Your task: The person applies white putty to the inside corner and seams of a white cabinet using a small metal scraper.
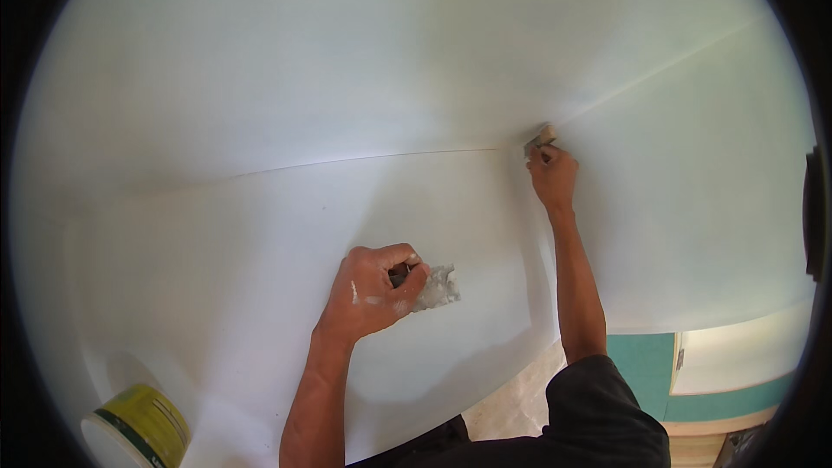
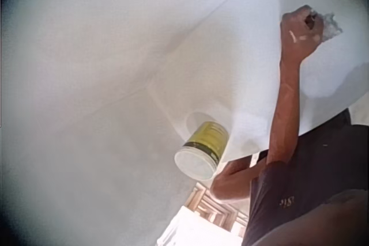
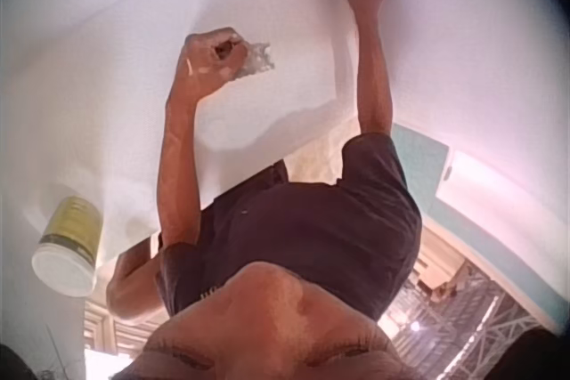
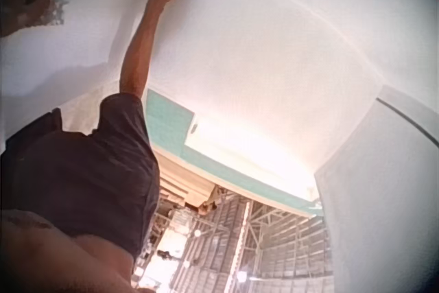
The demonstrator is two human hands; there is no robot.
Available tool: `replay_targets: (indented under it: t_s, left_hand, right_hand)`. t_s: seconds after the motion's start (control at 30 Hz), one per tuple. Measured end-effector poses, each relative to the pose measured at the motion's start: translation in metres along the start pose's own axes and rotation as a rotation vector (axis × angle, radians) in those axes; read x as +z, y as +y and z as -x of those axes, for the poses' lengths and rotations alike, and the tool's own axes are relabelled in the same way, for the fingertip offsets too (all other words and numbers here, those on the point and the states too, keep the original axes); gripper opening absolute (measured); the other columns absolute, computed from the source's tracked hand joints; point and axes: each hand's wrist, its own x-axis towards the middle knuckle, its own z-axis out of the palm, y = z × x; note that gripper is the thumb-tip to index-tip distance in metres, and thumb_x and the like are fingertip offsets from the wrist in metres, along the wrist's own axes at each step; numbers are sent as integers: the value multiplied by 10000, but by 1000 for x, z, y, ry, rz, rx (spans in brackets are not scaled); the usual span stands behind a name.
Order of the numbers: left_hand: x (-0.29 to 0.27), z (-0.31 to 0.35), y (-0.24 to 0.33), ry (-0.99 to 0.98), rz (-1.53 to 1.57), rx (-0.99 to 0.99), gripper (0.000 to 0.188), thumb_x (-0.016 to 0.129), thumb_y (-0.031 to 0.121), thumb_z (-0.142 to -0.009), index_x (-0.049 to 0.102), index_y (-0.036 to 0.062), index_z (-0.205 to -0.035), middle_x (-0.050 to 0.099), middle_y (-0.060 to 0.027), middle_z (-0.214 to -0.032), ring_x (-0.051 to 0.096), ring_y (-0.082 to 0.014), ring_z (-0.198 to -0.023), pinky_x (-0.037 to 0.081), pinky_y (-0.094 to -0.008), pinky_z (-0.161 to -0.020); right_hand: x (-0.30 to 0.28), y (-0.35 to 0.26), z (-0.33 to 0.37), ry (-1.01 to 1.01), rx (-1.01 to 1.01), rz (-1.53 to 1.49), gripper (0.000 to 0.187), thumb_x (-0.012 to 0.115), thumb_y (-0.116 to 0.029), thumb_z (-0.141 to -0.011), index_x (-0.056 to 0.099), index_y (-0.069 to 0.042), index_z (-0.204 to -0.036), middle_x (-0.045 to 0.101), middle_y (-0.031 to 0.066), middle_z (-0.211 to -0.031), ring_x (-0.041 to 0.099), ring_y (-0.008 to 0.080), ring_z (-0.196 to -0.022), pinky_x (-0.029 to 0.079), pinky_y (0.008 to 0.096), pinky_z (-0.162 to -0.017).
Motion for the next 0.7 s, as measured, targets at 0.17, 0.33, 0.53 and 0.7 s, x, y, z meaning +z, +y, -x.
replay_targets:
  t_s: [0.17,0.33,0.53,0.7]
  left_hand:
    - [0,1,1,-1,4,-7,135,697,63,-897,674,-19,-792,557,8,-583,431,-44,-537,363,-256,-483]
    - [0,1,1,9,15,8,131,696,61,-895,674,-19,-793,560,8,-584,435,-43,-539,366,-255,-484]
    - [0,1,1,21,12,35,133,698,65,-894,674,-17,-792,564,6,-585,439,-45,-539,372,-256,-487]
    - [0,0,0,8,-19,14,138,699,70,-895,675,-18,-791,574,1,-591,448,-45,-541,382,-256,-490]
  right_hand:
    - [-4,6,-3,9,17,107,254,682,-143,-879,657,57,-724,597,235,-622,570,409,-542,451,440,-558]
    - [5,11,-3,-11,49,182,274,663,-150,-914,688,50,-730,697,156,-634,701,251,-570,530,358,-598]
    - [13,11,-3,28,49,104,291,684,-158,-883,634,67,-705,599,235,-617,585,421,-559,457,459,-572]
    - [15,10,-3,40,43,128,303,686,-167,-887,634,60,-693,593,238,-615,579,424,-557,457,461,-572]
